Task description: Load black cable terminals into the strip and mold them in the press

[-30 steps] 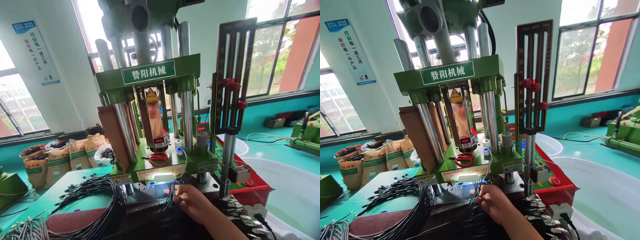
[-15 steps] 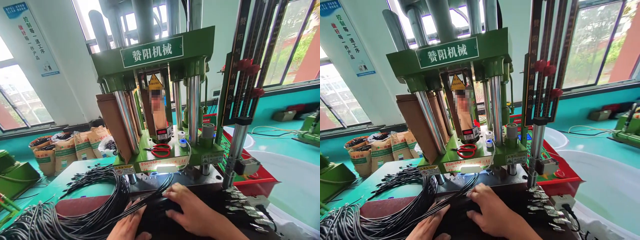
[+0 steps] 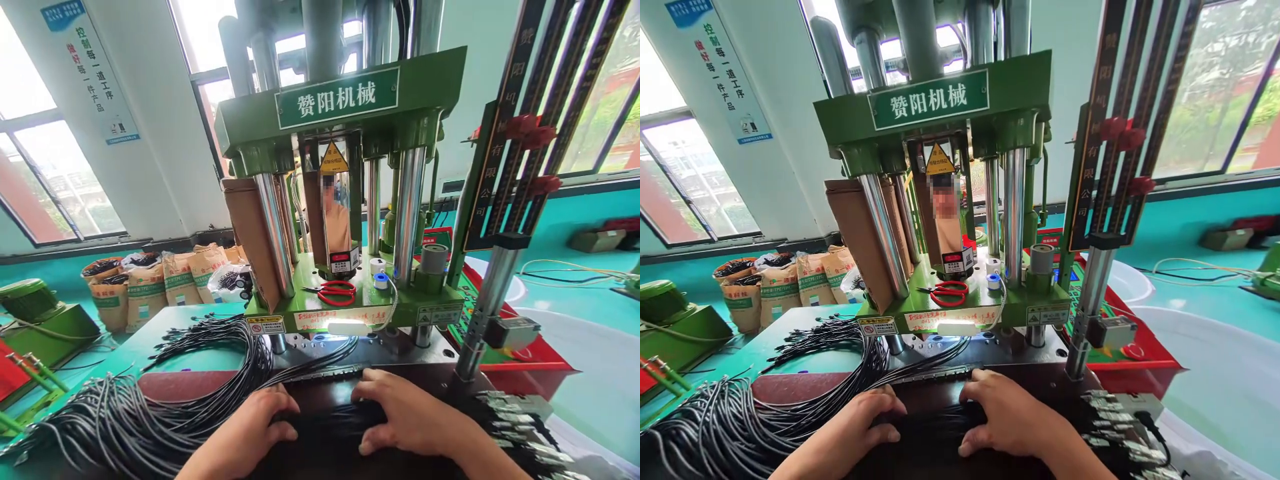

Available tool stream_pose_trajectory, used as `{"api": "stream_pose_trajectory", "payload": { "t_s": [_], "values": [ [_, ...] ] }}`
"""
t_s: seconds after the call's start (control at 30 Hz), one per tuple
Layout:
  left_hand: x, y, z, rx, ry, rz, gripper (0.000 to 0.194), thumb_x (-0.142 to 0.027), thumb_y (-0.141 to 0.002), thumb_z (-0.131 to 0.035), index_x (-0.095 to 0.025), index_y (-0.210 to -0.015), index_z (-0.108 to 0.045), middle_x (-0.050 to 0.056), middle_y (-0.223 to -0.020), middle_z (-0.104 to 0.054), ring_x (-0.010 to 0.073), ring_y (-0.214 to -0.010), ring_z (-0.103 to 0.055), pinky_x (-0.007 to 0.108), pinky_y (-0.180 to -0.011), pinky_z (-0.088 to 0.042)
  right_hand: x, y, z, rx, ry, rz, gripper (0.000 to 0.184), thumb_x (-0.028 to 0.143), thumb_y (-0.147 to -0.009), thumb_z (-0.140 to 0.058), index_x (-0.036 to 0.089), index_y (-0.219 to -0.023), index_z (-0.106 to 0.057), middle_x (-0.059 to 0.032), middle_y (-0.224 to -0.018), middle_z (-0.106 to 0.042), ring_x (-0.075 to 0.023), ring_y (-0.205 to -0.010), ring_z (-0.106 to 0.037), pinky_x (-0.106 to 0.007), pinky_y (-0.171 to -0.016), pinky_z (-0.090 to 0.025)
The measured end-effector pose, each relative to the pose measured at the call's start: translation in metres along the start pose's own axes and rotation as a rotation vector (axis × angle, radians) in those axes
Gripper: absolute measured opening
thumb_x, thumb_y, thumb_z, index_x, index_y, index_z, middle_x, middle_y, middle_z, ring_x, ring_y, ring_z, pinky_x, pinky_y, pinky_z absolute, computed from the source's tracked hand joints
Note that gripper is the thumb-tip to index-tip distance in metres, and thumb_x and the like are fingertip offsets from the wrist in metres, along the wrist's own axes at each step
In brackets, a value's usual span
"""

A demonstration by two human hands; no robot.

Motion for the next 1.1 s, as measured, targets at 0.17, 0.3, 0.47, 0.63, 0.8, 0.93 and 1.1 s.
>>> {"api": "stream_pose_trajectory", "payload": {
  "t_s": [0.17, 0.3, 0.47, 0.63, 0.8, 0.93, 1.1],
  "values": [
    [-0.001, -0.003, 0.002, -0.009, -0.041, -0.061, 0.014, -0.026, -0.083, -0.054, -0.024, -0.090, -0.065, -0.002, -0.092, -0.062, 0.0144, -0.088, -0.056, 0.024, -0.080, -0.040, 0.022, -0.012, -0.011, -0.017, -0.039, 0.072, 0.044, 0.052, -0.079, -0.061, 0.027, -0.115, -0.064, -0.0086, -0.112, -0.059, -0.0267, -0.109, -0.052, -0.034, -0.094, -0.038],
    [-0.003, -0.001, 0.002, -0.042, -0.037, -0.086, 0.014, -0.025, -0.086, -0.048, -0.022, -0.088, -0.061, -0.002, -0.088, -0.062, 0.0136, -0.086, -0.055, 0.023, -0.078, -0.039, 0.038, -0.025, -0.017, -0.063, -0.040, 0.126, 0.020, 0.035, -0.085, -0.058, 0.023, -0.093, -0.072, -0.0062, -0.098, -0.065, -0.0225, -0.096, -0.057, -0.029, -0.088, -0.040],
    [-0.002, -0.003, -0.004, 0.005, -0.039, -0.051, 0.017, -0.026, -0.083, -0.053, -0.024, -0.095, -0.064, -0.001, -0.094, -0.064, 0.0155, -0.090, -0.056, 0.025, -0.081, -0.039, 0.033, -0.033, -0.020, -0.064, -0.059, 0.061, 0.013, 0.027, -0.079, -0.063, 0.020, -0.087, -0.071, -0.0053, -0.091, -0.067, -0.0206, -0.088, -0.060, -0.028, -0.079, -0.042],
    [-0.001, -0.002, -0.004, -0.005, -0.053, -0.035, 0.013, -0.027, -0.084, -0.050, -0.021, -0.089, -0.060, 0.000, -0.089, -0.062, 0.0157, -0.085, -0.054, 0.025, -0.077, -0.039, 0.033, -0.035, -0.020, -0.076, -0.050, 0.022, 0.011, 0.025, -0.077, -0.063, 0.019, -0.086, -0.068, -0.0063, -0.091, -0.066, -0.0218, -0.089, -0.059, -0.029, -0.077, -0.042],
    [-0.002, 0.003, -0.001, -0.024, -0.015, -0.053, 0.013, -0.026, -0.087, -0.044, -0.020, -0.091, -0.054, 0.000, -0.091, -0.060, 0.0153, -0.086, -0.052, 0.026, -0.079, -0.039, 0.042, -0.035, -0.015, -0.120, -0.039, 0.046, 0.009, 0.022, -0.083, -0.057, 0.020, -0.086, -0.065, -0.0058, -0.092, -0.065, -0.0194, -0.088, -0.058, -0.027, -0.078, -0.042],
    [-0.002, 0.003, 0.000, -0.018, 0.014, -0.070, 0.017, -0.027, -0.087, -0.044, -0.021, -0.098, -0.056, 0.001, -0.097, -0.061, 0.0156, -0.090, -0.053, 0.027, -0.082, -0.039, 0.044, -0.036, -0.015, -0.123, -0.010, 0.056, 0.013, 0.022, -0.085, -0.052, 0.017, -0.090, -0.063, -0.0087, -0.093, -0.066, -0.0211, -0.087, -0.058, -0.029, -0.077, -0.041],
    [-0.003, 0.000, -0.003, 0.012, -0.032, -0.051, 0.018, -0.030, -0.084, -0.052, -0.021, -0.095, -0.061, 0.002, -0.096, -0.063, 0.0175, -0.090, -0.054, 0.028, -0.082, -0.040, 0.046, -0.037, -0.016, -0.067, 0.004, 0.081, 0.020, 0.026, -0.088, -0.050, 0.019, -0.091, -0.068, -0.0083, -0.095, -0.067, -0.0219, -0.090, -0.059, -0.029, -0.080, -0.041]
  ]
}}
Point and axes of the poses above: each hand's wrist, its own y-axis away from the middle knuckle, its own z-axis out of the back of the hand, x = y × z, the point moved 6 cm from there along -y, towards the middle knuckle
